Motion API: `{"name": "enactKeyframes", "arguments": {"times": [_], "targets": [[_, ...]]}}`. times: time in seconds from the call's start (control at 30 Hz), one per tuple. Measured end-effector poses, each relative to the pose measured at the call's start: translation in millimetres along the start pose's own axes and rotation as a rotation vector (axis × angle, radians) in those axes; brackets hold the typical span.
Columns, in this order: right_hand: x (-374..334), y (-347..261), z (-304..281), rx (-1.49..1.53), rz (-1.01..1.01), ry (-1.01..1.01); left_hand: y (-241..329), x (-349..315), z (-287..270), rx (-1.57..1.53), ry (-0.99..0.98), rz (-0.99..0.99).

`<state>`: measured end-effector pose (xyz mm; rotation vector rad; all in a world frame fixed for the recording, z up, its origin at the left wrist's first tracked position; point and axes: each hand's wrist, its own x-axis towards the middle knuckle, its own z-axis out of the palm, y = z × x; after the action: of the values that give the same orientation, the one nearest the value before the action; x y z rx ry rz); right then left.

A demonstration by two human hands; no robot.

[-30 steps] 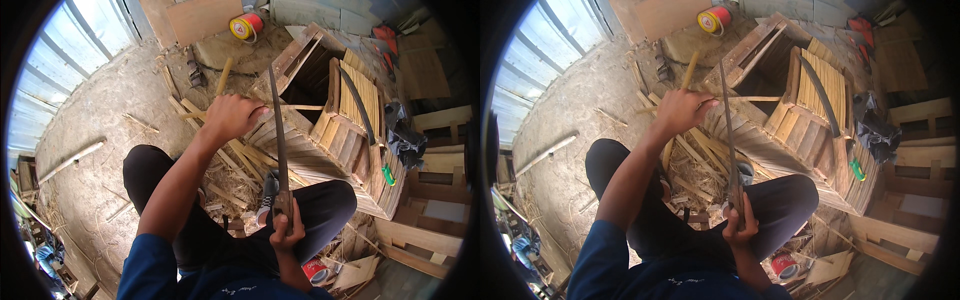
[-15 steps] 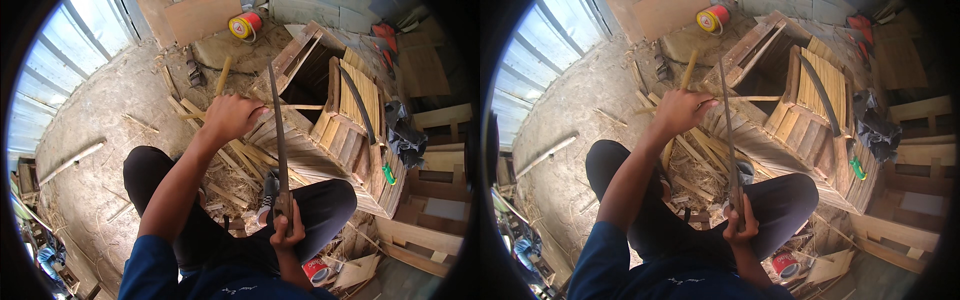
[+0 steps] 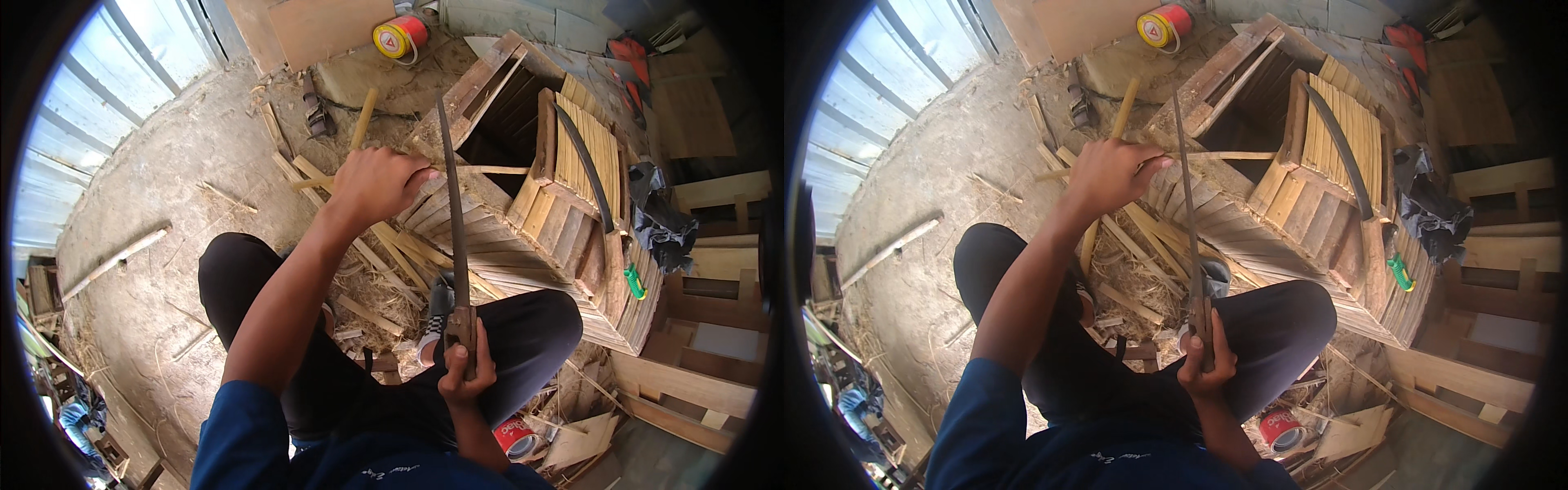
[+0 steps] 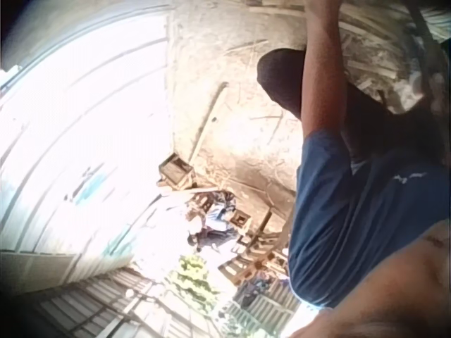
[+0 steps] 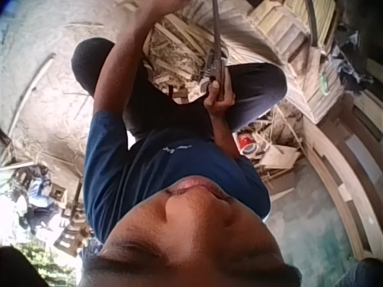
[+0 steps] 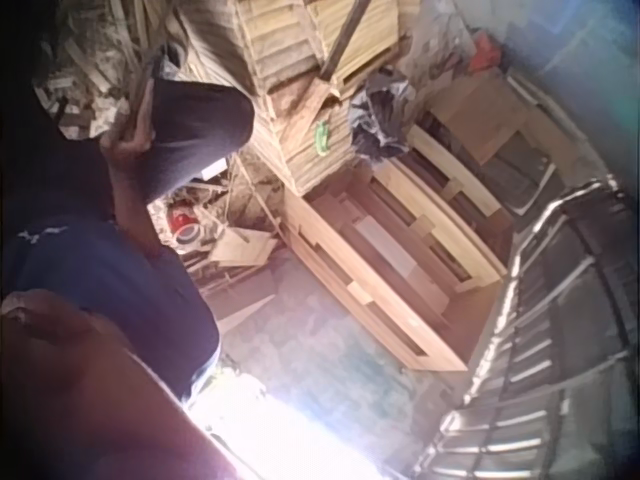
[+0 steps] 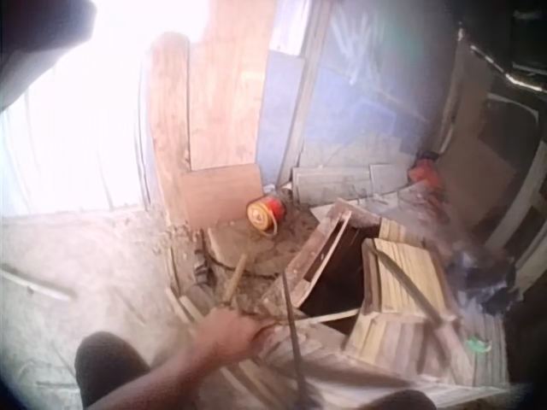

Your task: The person sits on the floor and uses a knife to shave a thin wooden stick, removing bark and smoothing the surface. The person repeatedly rotates the stick and shaves different sections, then places the finished stick on a stack of similar sticks.

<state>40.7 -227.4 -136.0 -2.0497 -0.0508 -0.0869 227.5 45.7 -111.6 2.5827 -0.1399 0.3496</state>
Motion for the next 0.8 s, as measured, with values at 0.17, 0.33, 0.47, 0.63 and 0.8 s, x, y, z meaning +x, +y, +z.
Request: {"name": "enactKeyframes", "arguments": {"times": [0.17, 0.33, 0.47, 0.63, 0.8], "targets": [[-2, 0, 0, 0.043, -0.074, 0.021, 0, 1, -1, 0.008, -0.036, -0.003], [-4, 1, -1, -0.002, -0.108, 0.024, 0, 0, 0, -0.015, 0.005, 0.015], [7, -10, -1, 0.054, -0.096, 0.016, 0, 0, -1, -0.012, -0.006, 0.005], [38, -26, 10, 0.119, -0.094, 0.034, 0, 0, -1, -0.012, 0.007, 0.025], [62, -33, 28, 0.138, -0.151, 0.075, 0, 0, -2, -0.011, 0.003, 0.021]]}}
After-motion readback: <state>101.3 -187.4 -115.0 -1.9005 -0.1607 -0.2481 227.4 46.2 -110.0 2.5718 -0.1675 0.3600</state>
